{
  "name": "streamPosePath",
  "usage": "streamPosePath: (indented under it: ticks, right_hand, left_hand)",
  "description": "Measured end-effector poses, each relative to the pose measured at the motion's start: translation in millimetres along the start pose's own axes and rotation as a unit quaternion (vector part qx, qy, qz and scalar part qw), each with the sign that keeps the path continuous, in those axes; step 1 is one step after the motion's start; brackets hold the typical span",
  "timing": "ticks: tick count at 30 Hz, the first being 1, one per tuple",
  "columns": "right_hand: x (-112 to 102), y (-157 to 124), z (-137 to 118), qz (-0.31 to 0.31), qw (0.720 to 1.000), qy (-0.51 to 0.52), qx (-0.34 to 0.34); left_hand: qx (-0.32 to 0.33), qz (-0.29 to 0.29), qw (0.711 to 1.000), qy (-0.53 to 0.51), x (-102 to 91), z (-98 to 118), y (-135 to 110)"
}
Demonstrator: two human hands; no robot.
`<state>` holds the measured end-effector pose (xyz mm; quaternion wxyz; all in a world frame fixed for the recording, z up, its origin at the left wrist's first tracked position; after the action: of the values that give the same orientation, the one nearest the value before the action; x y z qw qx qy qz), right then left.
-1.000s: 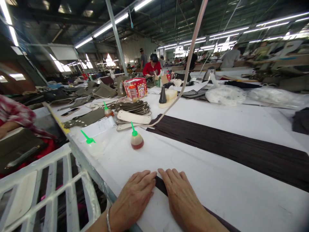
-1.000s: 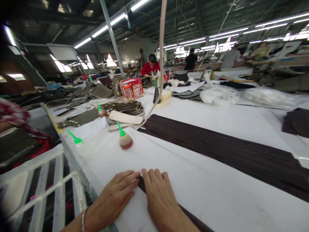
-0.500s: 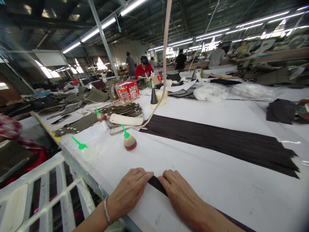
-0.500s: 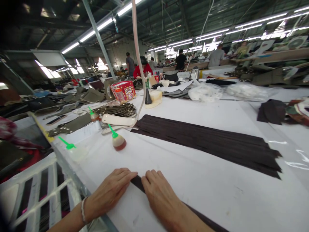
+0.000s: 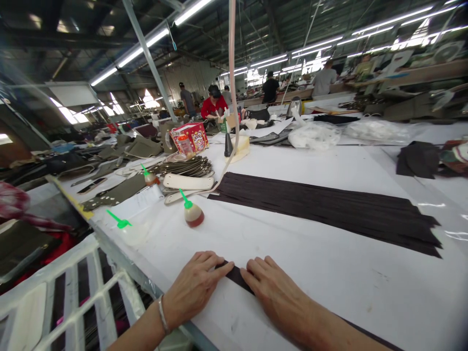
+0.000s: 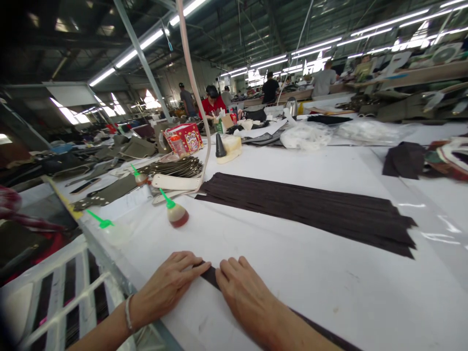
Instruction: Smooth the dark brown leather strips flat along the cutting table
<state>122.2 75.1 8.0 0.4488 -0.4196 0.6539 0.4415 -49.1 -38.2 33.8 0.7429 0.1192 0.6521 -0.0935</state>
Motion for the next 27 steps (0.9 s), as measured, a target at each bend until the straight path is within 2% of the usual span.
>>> streamPosePath:
  ticks: [6,12,16,18,22,24,27]
  right_hand:
    - [-2.7,-12.5,7.5,-0.005,1.000,0.021,-0.001]
    - [-16.9,-29.5,16.9,-0.020,0.999,0.042,-0.004]
    - [-22.0,-38.1,20.7,-0.018,0.999,0.044,-0.004]
    - [-20.1,-39.9,20.5,-0.012,0.999,0.033,-0.010]
    - [-15.2,-41.1,19.2,0.006,1.000,0.016,-0.007]
    - [-15.9,-42.7,18.9,0.005,1.000,0.008,-0.005]
    - [-20.8,-49.4,20.7,-0.002,1.000,-0.004,-0.013]
  left_hand:
    - [0.013,-0.011,0.999,0.031,-3.5,4.8,2.8]
    - [0.020,-0.007,0.998,0.053,-7.7,5.5,4.7]
    - [0.006,0.063,0.996,0.068,-7.6,18.2,11.8]
    - [-0.007,0.089,0.995,0.034,-2.6,33.4,21.2]
    - [-0.012,0.089,0.994,-0.070,19.2,65.7,39.7]
    - [-0.011,0.103,0.992,-0.073,29.4,73.3,41.0]
    - [0.003,0.110,0.993,-0.036,38.2,73.9,34.3]
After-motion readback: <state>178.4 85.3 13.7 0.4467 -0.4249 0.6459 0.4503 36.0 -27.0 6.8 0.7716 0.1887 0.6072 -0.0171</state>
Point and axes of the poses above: each hand's wrist, its own y-axis towards the middle knuckle, its own x-axis out of the palm, z = x × y, the point moved 2 cm from there along y, towards the middle knuckle, and after that the axes turned 9 degrees about x, right-handed, at the moved point
